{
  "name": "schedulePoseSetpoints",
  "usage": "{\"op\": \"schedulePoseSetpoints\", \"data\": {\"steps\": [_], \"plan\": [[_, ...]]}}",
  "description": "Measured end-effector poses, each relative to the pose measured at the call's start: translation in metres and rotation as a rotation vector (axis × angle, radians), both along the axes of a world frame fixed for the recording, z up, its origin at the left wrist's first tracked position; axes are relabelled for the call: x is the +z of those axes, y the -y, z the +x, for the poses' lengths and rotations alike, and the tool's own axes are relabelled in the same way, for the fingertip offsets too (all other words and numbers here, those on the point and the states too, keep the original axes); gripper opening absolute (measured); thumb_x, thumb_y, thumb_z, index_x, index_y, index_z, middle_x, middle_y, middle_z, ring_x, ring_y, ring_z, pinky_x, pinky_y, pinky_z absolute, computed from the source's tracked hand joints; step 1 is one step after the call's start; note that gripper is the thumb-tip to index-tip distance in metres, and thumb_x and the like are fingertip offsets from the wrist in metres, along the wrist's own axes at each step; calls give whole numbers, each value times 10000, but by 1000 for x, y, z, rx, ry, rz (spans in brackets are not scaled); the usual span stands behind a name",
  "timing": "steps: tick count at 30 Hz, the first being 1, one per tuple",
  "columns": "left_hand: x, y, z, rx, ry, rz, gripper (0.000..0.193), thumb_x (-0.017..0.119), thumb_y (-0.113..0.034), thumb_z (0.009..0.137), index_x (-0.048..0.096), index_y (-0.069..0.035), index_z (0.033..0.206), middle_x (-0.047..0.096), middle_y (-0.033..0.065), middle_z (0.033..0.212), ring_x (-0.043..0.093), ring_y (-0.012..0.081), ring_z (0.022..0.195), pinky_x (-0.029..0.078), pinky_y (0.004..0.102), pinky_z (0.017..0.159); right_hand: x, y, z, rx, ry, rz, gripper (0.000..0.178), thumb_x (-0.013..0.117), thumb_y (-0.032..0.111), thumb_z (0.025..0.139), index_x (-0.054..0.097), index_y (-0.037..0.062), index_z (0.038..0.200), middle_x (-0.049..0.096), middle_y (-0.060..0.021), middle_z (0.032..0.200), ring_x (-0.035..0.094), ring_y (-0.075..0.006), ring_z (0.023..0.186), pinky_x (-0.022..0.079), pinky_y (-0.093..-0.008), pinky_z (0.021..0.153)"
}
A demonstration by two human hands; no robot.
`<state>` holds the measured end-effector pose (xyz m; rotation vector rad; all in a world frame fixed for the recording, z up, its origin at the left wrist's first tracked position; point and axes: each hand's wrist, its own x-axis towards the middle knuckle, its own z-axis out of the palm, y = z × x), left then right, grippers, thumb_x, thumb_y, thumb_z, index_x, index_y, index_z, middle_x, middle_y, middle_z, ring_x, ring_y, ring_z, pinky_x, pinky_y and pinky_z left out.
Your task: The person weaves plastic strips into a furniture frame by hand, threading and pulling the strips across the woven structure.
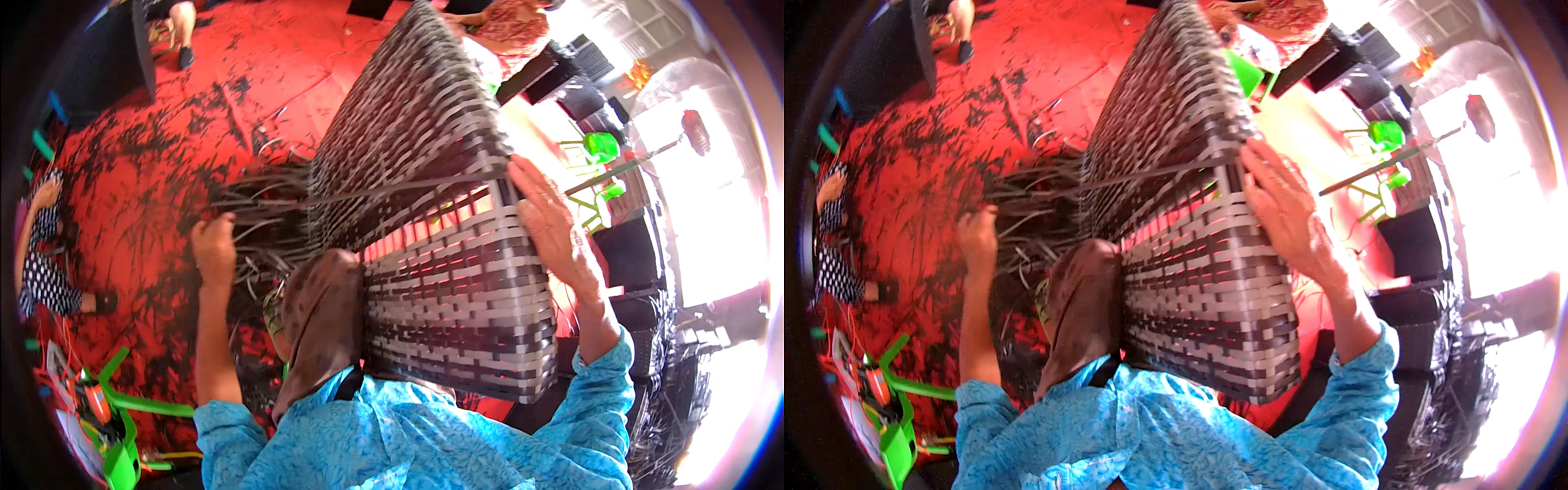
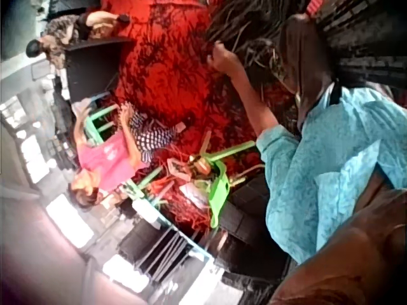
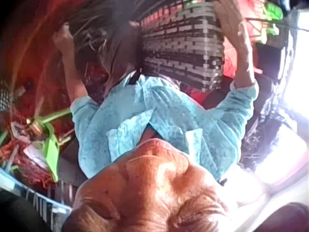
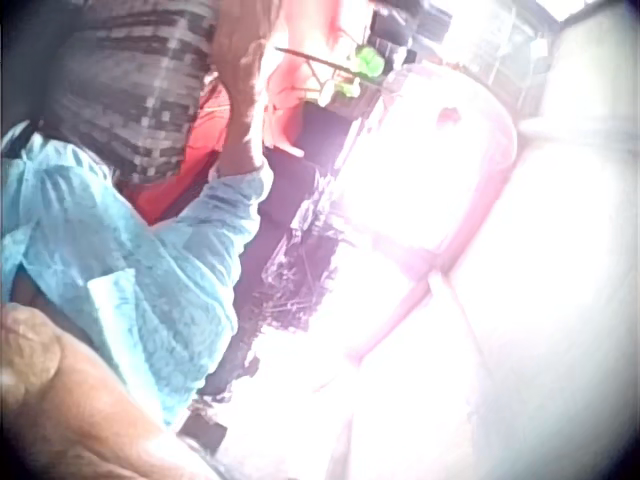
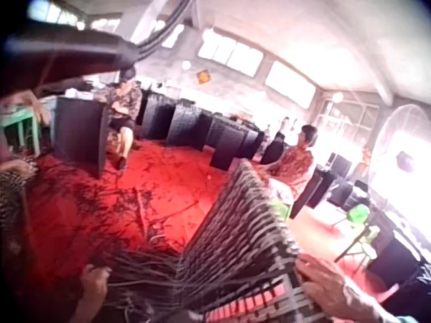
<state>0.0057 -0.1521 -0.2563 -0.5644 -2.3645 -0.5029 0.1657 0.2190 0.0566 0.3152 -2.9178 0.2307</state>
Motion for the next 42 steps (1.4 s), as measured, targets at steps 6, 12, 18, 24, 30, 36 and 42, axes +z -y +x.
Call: {"op": "schedulePoseSetpoints", "data": {"steps": [6,12,18,24,30,36,42], "plan": [[16,126,21,311,119,170,180,440,-88,880,577,-42,988,614,69,831,575,240,810,393,390,830,13,0,-9,1,25,-234,367,541,139,864,508,18,1209,466,-145,1275,449,-248,1181,382,-347,963],[176,58,34,255,-448,-183,166,562,-80,815,624,-74,969,627,20,902,594,153,848,377,343,881,55,86,-79,405,29,-201,403,453,251,923,471,-10,1229,532,-136,1191,489,-212,1134,369,-305,962],[272,-49,70,-33,-766,20,181,666,-126,718,680,-101,897,607,-4,880,573,170,811,397,313,750,104,163,-87,343,982,-518,854,273,653,845,361,-82,1271,432,-251,1247,475,-310,1105,367,-332,977],[279,-91,72,-469,-886,189,270,710,-104,672,683,-66,938,577,10,931,550,180,757,403,312,616,83,168,-89,269,859,-1197,407,425,375,927,505,-12,1024,588,-83,925,560,-170,886,477,-296,792],[252,-102,65,-479,-866,221,196,647,-88,665,643,-34,854,565,24,894,537,148,732,383,273,614,137,113,-124,416,445,-1487,114,418,103,914,474,7,939,522,-37,718,529,-147,634,489,-317,681],[231,-105,64,-490,-741,267,262,639,-76,689,644,-38,947,546,51,963,538,177,772,394,302,662,213,65,-123,256,4,-1635,117,414,27,890,507,-36,924,534,-48,691,524,-146,591,482,-289,604],[206,-115,69,-560,-627,235,247,636,-90,698,640,-30,938,532,43,957,528,168,794,397,293,660,282,-32,-116,123,-152,-1709,114,434,9,879,500,-14,969,504,-48,668,492,-138,553,466,-283,570]]}}
